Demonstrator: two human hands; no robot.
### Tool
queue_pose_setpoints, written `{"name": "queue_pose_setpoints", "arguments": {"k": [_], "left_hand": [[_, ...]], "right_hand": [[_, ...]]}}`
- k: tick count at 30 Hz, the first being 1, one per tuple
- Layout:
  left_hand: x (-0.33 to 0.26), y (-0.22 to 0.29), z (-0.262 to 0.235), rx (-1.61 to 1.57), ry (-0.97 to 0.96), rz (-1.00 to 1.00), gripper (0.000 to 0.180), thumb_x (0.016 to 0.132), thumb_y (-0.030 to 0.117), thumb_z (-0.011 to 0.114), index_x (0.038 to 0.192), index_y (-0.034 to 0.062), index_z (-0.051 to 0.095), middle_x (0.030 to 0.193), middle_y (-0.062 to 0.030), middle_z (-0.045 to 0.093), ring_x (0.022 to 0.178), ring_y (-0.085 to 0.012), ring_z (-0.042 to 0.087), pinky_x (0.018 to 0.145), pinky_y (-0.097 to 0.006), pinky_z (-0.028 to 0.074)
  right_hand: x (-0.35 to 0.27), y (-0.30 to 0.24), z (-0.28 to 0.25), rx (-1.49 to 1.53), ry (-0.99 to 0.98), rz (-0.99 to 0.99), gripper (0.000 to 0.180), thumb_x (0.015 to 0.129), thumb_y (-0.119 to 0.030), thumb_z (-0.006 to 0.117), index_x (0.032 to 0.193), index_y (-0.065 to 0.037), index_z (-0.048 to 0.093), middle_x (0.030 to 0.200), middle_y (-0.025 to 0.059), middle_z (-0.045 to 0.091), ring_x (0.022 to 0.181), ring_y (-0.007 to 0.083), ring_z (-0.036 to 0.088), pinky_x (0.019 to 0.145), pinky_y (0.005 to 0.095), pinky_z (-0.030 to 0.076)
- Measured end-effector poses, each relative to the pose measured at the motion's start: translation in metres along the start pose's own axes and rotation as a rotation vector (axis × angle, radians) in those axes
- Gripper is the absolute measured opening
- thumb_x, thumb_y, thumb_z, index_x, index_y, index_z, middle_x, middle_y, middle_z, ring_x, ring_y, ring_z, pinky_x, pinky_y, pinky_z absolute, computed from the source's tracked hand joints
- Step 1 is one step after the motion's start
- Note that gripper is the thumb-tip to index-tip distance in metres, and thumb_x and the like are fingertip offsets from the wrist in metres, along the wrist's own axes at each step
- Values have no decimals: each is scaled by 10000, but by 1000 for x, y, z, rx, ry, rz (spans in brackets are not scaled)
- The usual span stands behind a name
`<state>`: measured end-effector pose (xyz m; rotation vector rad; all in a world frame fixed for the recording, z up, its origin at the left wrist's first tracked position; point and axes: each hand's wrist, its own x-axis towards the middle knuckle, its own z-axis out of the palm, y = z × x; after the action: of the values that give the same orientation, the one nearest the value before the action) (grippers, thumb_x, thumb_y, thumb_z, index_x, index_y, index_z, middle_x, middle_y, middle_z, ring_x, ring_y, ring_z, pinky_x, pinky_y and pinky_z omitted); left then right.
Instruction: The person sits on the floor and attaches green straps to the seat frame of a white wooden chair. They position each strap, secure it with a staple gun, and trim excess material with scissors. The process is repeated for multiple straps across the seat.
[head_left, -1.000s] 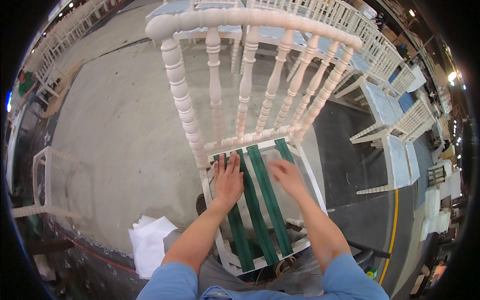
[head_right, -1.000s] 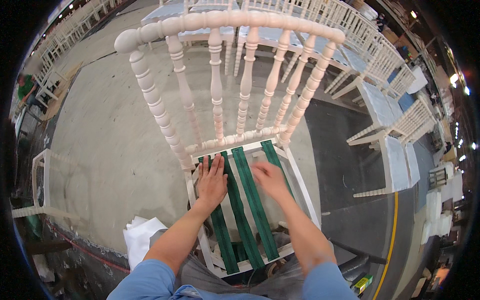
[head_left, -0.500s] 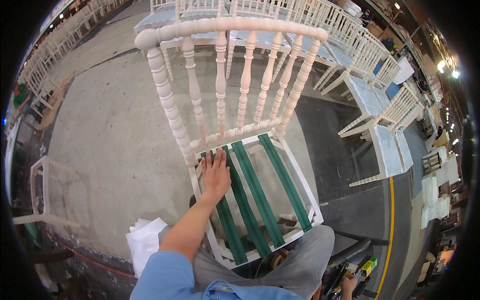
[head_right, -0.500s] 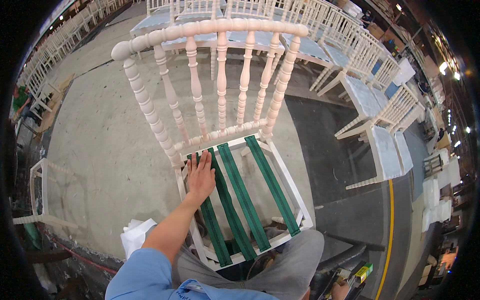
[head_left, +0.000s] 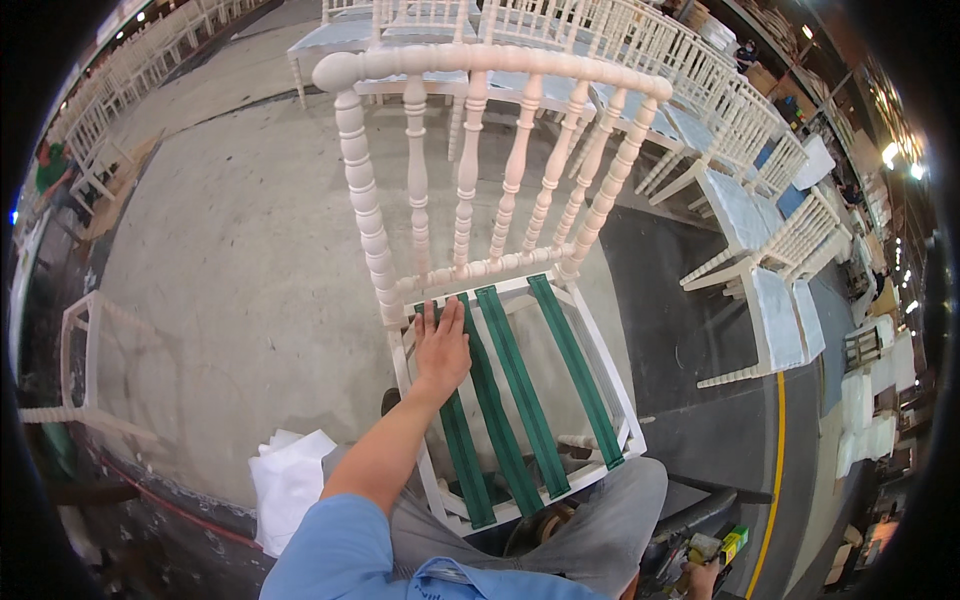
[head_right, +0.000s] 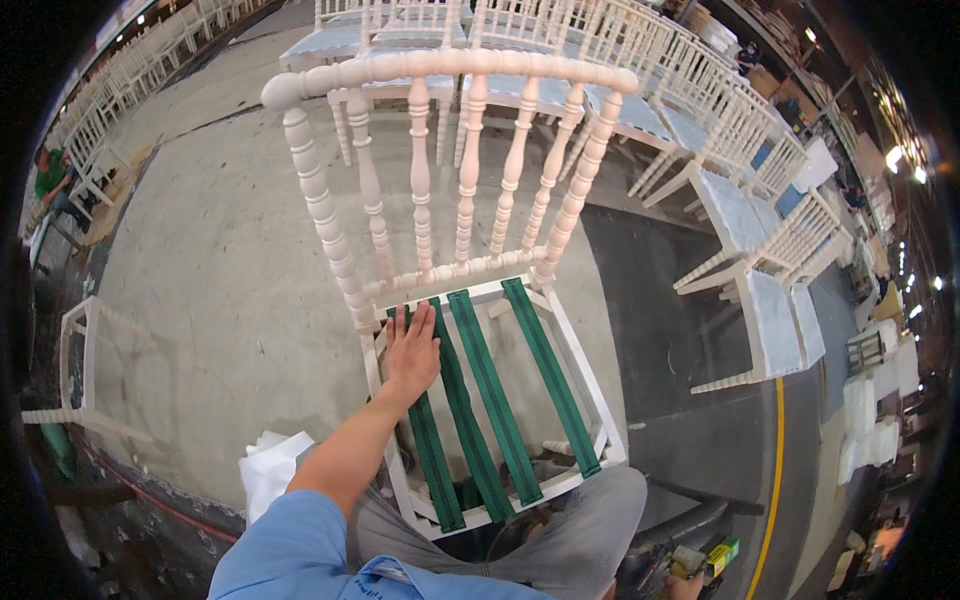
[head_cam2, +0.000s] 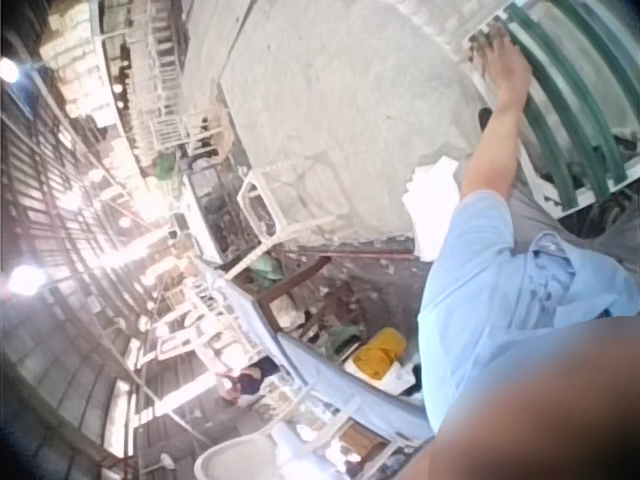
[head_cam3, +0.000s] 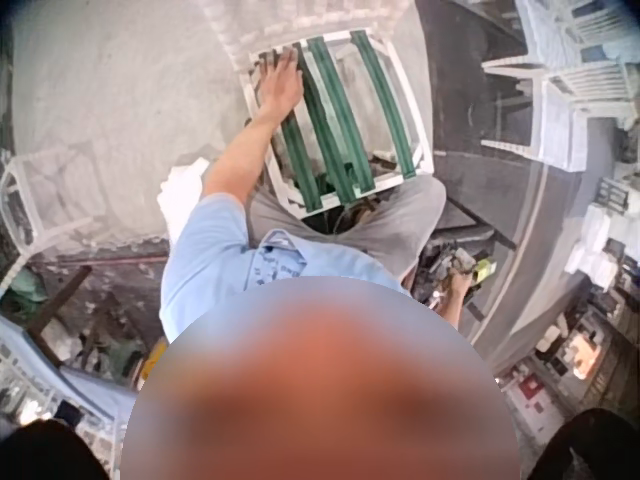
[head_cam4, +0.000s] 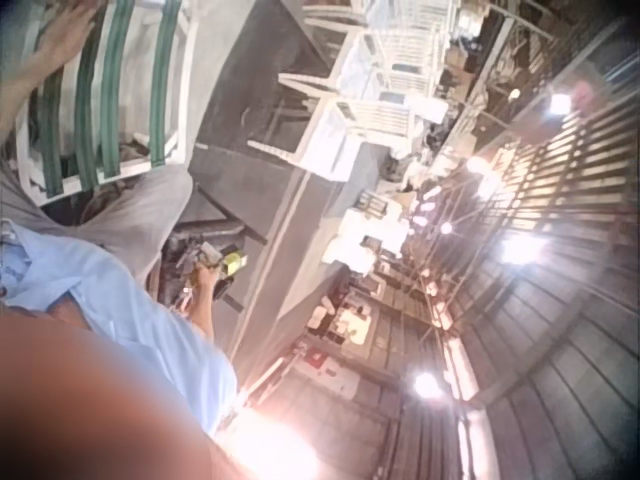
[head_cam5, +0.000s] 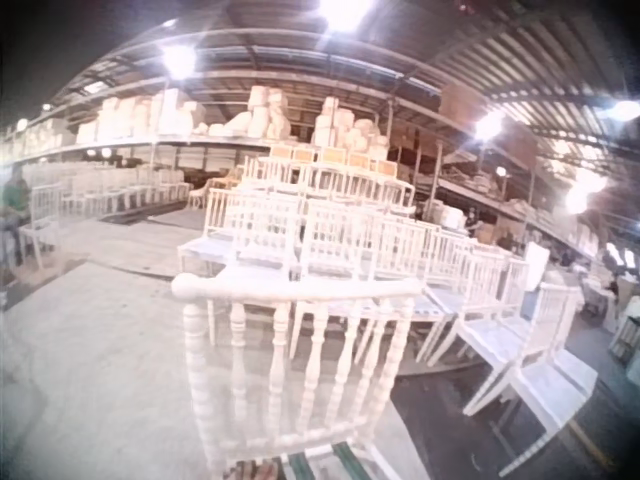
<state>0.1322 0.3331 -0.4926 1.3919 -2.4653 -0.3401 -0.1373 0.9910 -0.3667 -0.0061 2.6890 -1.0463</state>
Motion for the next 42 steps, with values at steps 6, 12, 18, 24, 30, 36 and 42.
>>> {"name": "queue_pose_setpoints", "arguments": {"k": [6,12,18,24,30,36,42], "left_hand": [[-8,-18,3,-73,55,-27,610,972,223,597,1540,67,438,1649,-59,346,1541,-410,240,1261,-559,192],[-6,-18,1,-169,104,-5,613,939,183,603,1519,45,462,1622,-78,383,1522,-427,278,1254,-557,206],[-7,-21,1,-145,106,22,635,927,160,627,1530,59,456,1621,-79,386,1507,-429,300,1246,-557,237],[-7,-24,5,-136,76,-15,659,920,166,634,1544,76,445,1629,-67,377,1525,-408,272,1252,-547,224],[-6,-25,8,-129,65,-37,663,919,174,627,1549,79,442,1633,-63,373,1527,-406,268,1255,-544,216],[-5,-24,6,-142,64,-44,645,915,176,629,1530,74,465,1631,-60,376,1525,-402,270,1254,-540,217],[-6,-27,9,-156,105,-36,629,912,177,635,1512,63,483,1625,-60,382,1513,-400,289,1247,-542,228]], "right_hand": [[1,-145,33,311,-205,-99,518,737,-51,788,1221,-61,604,1035,56,664,925,239,640,822,404,538],[-7,-336,178,237,-718,-187,417,882,-246,811,1207,-58,629,825,-9,639,625,109,564,544,265,443],[-47,-416,393,284,-1038,-342,364,897,-217,822,1156,-12,670,898,20,672,707,105,603,599,283,485],[-67,-430,483,231,-1004,-334,287,905,-253,821,985,-11,690,801,27,660,545,121,595,460,269,484],[-67,-429,504,224,-1002,-433,295,922,-271,804,976,-4,691,765,22,651,511,118,589,435,272,475],[-67,-432,509,195,-999,-450,275,934,-254,792,974,2,701,742,11,644,499,111,579,427,270,452],[-70,-432,513,185,-1003,-462,263,941,-237,784,945,11,698,694,7,625,480,106,556,423,278,433]]}}
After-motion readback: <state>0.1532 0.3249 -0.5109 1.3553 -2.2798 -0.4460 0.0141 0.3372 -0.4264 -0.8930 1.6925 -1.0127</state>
